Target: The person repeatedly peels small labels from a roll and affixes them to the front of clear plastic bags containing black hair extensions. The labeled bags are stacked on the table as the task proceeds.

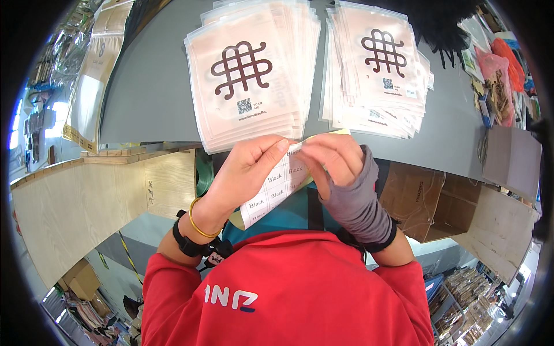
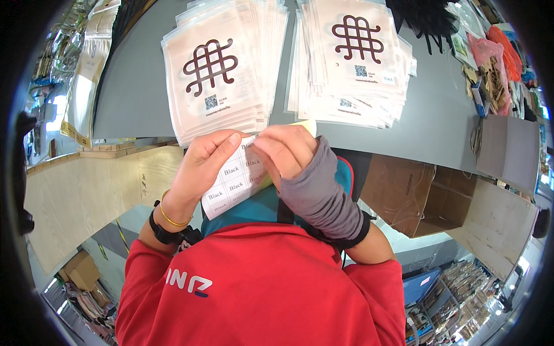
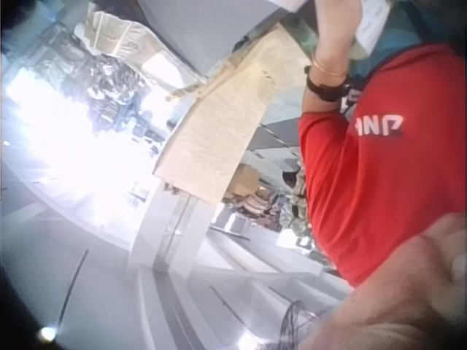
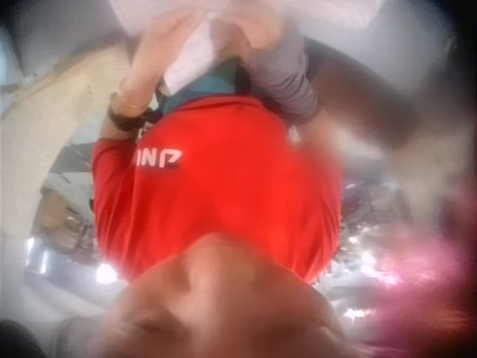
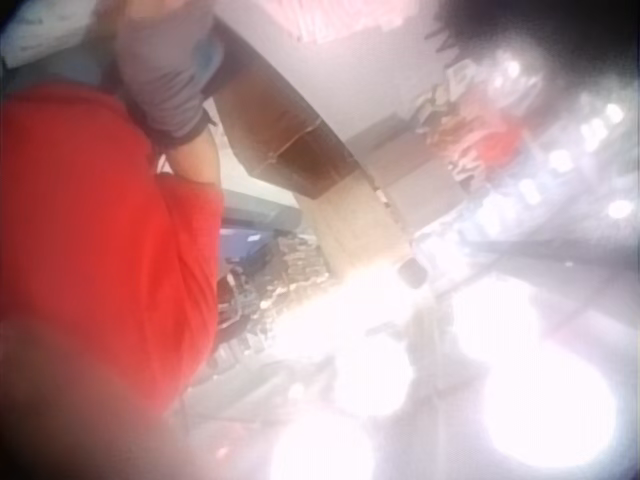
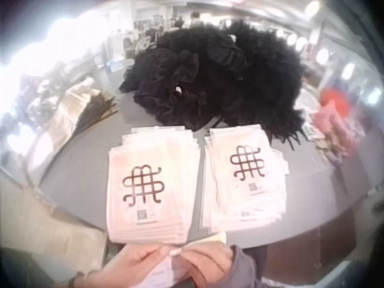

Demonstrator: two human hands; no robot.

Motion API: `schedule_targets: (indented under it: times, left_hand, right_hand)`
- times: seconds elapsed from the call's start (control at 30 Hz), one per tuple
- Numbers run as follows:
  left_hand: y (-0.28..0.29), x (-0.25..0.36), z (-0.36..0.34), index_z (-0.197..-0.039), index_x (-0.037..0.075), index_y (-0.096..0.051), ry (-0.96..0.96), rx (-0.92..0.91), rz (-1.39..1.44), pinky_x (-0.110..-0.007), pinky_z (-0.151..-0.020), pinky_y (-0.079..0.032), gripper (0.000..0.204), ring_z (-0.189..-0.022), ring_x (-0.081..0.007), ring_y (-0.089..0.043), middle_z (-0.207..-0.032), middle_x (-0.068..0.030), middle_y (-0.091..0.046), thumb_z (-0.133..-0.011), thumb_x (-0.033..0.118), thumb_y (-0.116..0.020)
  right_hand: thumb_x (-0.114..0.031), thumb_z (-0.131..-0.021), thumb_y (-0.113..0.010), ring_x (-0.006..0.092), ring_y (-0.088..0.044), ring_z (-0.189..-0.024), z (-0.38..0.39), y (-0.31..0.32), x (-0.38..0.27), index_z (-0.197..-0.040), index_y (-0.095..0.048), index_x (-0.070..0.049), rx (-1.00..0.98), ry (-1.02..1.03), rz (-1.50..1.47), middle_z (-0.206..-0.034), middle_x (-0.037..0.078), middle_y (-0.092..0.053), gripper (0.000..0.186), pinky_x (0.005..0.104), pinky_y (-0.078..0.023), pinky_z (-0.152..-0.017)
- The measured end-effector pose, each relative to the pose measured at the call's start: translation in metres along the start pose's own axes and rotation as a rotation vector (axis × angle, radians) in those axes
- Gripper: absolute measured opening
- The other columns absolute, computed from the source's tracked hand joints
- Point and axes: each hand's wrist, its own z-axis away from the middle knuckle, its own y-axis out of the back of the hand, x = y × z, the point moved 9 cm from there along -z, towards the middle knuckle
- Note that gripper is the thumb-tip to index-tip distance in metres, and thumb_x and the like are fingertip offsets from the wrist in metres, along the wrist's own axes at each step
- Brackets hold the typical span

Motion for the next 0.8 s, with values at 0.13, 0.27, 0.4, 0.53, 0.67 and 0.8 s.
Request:
schedule_targets:
  times: [0.13,0.27,0.4,0.53,0.67,0.8]
  left_hand:
    - [0.0,0.008,0.004,-0.122,-0.004,-0.072,-0.106,0.009,-0.086,-0.027,-0.078,-0.052,0.03,-0.085,-0.007,-0.056,-0.092,-0.0026,-0.071,-0.113,0.018,-0.054]
    - [-0.003,0.011,0.003,-0.121,-0.005,-0.071,-0.156,0.015,-0.052,-0.028,-0.08,-0.052,0.03,-0.085,-0.008,-0.057,-0.091,-0.0038,-0.071,-0.113,0.018,-0.054]
    - [-0.004,0.008,-0.001,-0.12,-0.005,-0.072,-0.15,0.035,-0.086,-0.028,-0.078,-0.052,0.031,-0.084,-0.0077,-0.057,-0.089,-0.0029,-0.07,-0.114,0.019,-0.054]
    - [-0.003,0.0,-0.006,-0.119,-0.005,-0.073,-0.096,0.048,-0.055,-0.026,-0.074,-0.05,0.033,-0.082,-0.0061,-0.054,-0.087,-0.0005,-0.068,-0.114,0.021,-0.053]
    - [-0.003,-0.005,-0.005,-0.117,-0.004,-0.073,-0.035,0.064,0.051,-0.025,-0.072,-0.048,0.033,-0.081,-0.0048,-0.052,-0.086,0.0008,-0.066,-0.114,0.022,-0.053]
    - [-0.004,-0.005,-0.007,-0.118,-0.004,-0.074,-0.034,0.058,0.049,-0.025,-0.074,-0.049,0.036,-0.082,-0.0051,-0.053,-0.088,0.0006,-0.067,-0.115,0.024,-0.053]
  right_hand:
    - [0.002,-0.08,-0.084,0.0275,-0.068,-0.093,-0.003,-0.002,0.005,-0.111,-0.07,-0.008,0.025,-0.08,-0.043,-0.107,0.007,-0.067,0.035,0.0381,-0.055,-0.076]
    - [0.003,-0.077,-0.081,0.0267,-0.067,-0.095,-0.001,0.0,0.003,-0.109,-0.07,-0.008,0.031,-0.061,-0.031,-0.106,0.006,-0.067,0.035,0.037,-0.054,-0.074]
    - [0.001,-0.07,-0.077,0.0264,-0.067,-0.101,0.001,0.0,-0.008,-0.104,-0.069,-0.007,0.066,0.115,0.096,-0.109,0.005,-0.067,0.036,0.0377,-0.052,-0.079]
    - [-0.003,-0.07,-0.074,0.0251,-0.067,-0.105,0.004,-0.004,-0.008,-0.103,-0.068,-0.007,0.021,0.14,0.184,-0.111,0.005,-0.068,0.035,0.0381,-0.05,-0.086]
    - [-0.009,-0.073,-0.072,0.0243,-0.067,-0.105,0.0,-0.004,0.01,-0.108,-0.069,-0.008,0.125,0.037,0.117,-0.113,0.005,-0.068,0.034,0.038,-0.049,-0.087]
    - [-0.009,-0.076,-0.073,0.0257,-0.068,-0.102,0.004,-0.003,0.006,-0.111,-0.067,-0.008,0.044,0.127,0.185,-0.114,0.005,-0.069,0.036,0.0389,-0.05,-0.086]
